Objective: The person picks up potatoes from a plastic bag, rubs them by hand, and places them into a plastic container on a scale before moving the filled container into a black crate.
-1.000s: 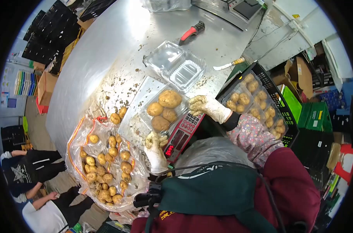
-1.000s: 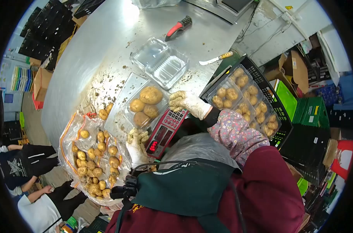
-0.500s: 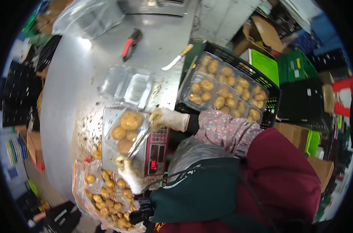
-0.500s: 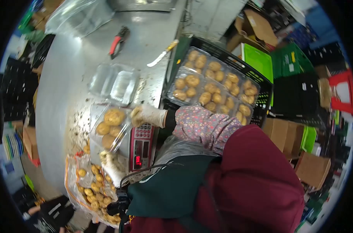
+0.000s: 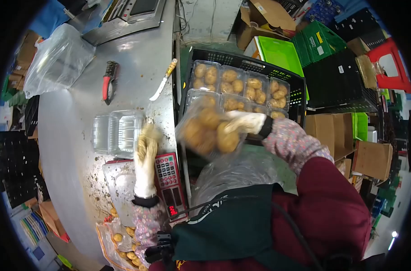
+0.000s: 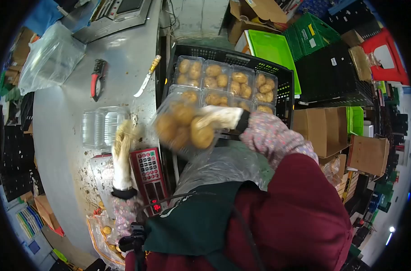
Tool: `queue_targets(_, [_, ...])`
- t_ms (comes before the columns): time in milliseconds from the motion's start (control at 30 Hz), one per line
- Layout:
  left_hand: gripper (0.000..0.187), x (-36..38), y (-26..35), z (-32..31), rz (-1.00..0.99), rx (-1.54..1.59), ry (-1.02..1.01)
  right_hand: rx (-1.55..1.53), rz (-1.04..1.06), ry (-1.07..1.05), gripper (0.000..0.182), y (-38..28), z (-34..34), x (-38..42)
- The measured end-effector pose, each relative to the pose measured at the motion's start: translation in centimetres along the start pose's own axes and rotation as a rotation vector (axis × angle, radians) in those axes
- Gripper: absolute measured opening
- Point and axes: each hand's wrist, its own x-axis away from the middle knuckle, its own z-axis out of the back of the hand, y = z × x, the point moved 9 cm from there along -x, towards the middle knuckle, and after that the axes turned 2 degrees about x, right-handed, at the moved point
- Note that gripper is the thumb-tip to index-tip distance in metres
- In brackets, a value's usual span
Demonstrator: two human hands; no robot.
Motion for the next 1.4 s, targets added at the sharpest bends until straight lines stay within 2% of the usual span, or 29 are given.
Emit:
queue_targets(33, [0.06,-1.4,-0.9,2.6,-0.175,-0.475,0.155,-0.013,0.049,0.131,0.047,-1.7,0.5,3.3])
queue_targets(100, [0.055,-1.4,0.0,4.8,-0.535,-1.758,0.528,-0.157,0.202,0.415,0.039,1.3,8.7,8.7])
queue_targets(167, [0.042,-2.8,-5.3,10.7,0.091,-1.518,0.4,-0.135,0.178,0.704,0.036,1.8,11.9,13.3])
queue_targets(233, [0.035,-2.5,-6.2,11.5,0.108,-1.4,0.444,-0.03,0.277,0.883,0.033,2.9,15.2,16.8])
queue_targets(300, [0.032,-2.8,-7.0,11.4,-0.09,-1.407,0.373,-0.145,0.194,0.906,0.034,5.0,15.6,18.2])
queue_targets(333, [0.03,-2.8,-7.2,11.9,-0.073,-1.423,0.396,-0.24,0.084,0.892,0.034,7.1,15.9,18.4])
queue_targets(433, [0.027,-3.1,-6.9,14.6,-0.151,-0.97,0.427,-0.185,0.025,0.782,0.038,11.6,16.6,16.7])
queue_targets(467, [0.025,-3.1,-6.5,15.0,-0.153,-0.942,0.418,0.004,-0.113,0.819,0.041,13.4,18.5,17.1])
queue_targets(500, [0.023,-3.2,-5.9,14.9,-0.159,-0.912,0.409,0.119,-0.37,0.838,0.043,13.4,18.8,18.4])
queue_targets(567, [0.015,-2.9,-2.5,11.5,-0.305,-1.473,0.381,0.3,-0.579,0.994,0.052,10.1,18.0,19.4])
queue_targets(600, [0.015,-3.0,-1.8,10.6,-0.354,-1.573,0.355,0.464,-0.578,0.91,0.061,8.4,19.1,19.4])
queue_targets(633, [0.017,-2.9,-1.4,9.9,-0.395,-1.675,0.331,0.976,-0.599,0.861,0.066,4.4,19.1,18.6])
queue_targets(667, [0.013,-2.2,0.1,10.1,-0.377,-1.672,0.421,1.376,-0.376,0.879,0.061,1.7,20.2,18.2])
queue_targets(700, [0.011,-1.5,1.4,10.4,-0.352,-1.673,0.517,1.664,-0.796,1.048,0.061,-2.5,18.3,18.0])
queue_targets(733, [0.011,-0.5,2.9,11.7,-0.432,-1.376,0.68,1.7,-0.692,1.177,0.063,-4.8,19.4,17.4])
queue_targets(767, [0.014,1.0,4.0,13.4,-0.523,-1.076,0.832,1.696,-0.147,1.234,0.057,-7.6,19.0,16.4])
queue_targets(800, [0.019,2.5,5.8,14.1,-0.567,-0.911,0.902,1.341,0.176,1.175,0.044,-9.8,16.4,14.5])
queue_targets(833, [0.025,4.2,7.5,14.9,-0.624,-0.743,0.963,1.279,0.293,1.121,0.036,-11.5,16.3,12.5])
queue_targets(900, [0.027,7.5,8.7,12.9,-0.764,-1.058,0.893,1.011,0.445,0.89,0.034,-13.1,14.5,6.8])
queue_targets(967, [0.031,11.7,6.8,9.7,-0.732,-1.441,0.942,1.053,0.544,0.7,0.033,-14.7,5.4,0.9])
queue_targets(1033, [0.023,16.7,5.8,8.0,-0.624,-1.507,0.904,1.154,0.585,0.516,0.033,-14.6,-2.2,-4.6])
queue_targets(1100, [0.027,20.0,2.6,7.5,-0.465,-1.557,0.804,1.112,0.648,0.316,0.032,-13.5,-10.4,-9.0])
queue_targets(1133, [0.036,21.1,0.3,8.0,-0.399,-1.507,0.765,1.166,0.649,0.252,0.031,-12.7,-13.3,-11.2])
queue_targets(1167, [0.036,22.2,-1.0,8.3,-0.378,-1.502,0.798,1.221,0.651,0.191,0.031,-11.8,-16.2,-13.3])
queue_targets(1233, [0.037,22.8,-4.0,8.3,-0.272,-1.411,0.669,1.443,0.718,0.029,0.028,-10.1,-25.7,-15.3])
queue_targets(1267, [0.038,24.8,-0.5,8.0,-0.403,-1.3,0.801,1.459,0.78,-0.079,0.027,-8.9,-29.4,-16.4])
queue_targets(1300, [0.042,26.8,0.5,7.6,-0.454,-1.229,0.848,1.472,0.839,-0.184,0.026,-7.7,-33.0,-17.2])
queue_targets(1367, [0.041,31.4,-1.4,7.9,-0.495,-1.077,0.966,1.475,0.868,-0.372,0.026,-4.7,-40.2,-18.5])
queue_targets(1400, [0.029,34.1,-2.9,9.5,-0.41,-0.934,1.065,1.489,0.835,-0.463,0.026,-2.7,-43.7,-19.4])
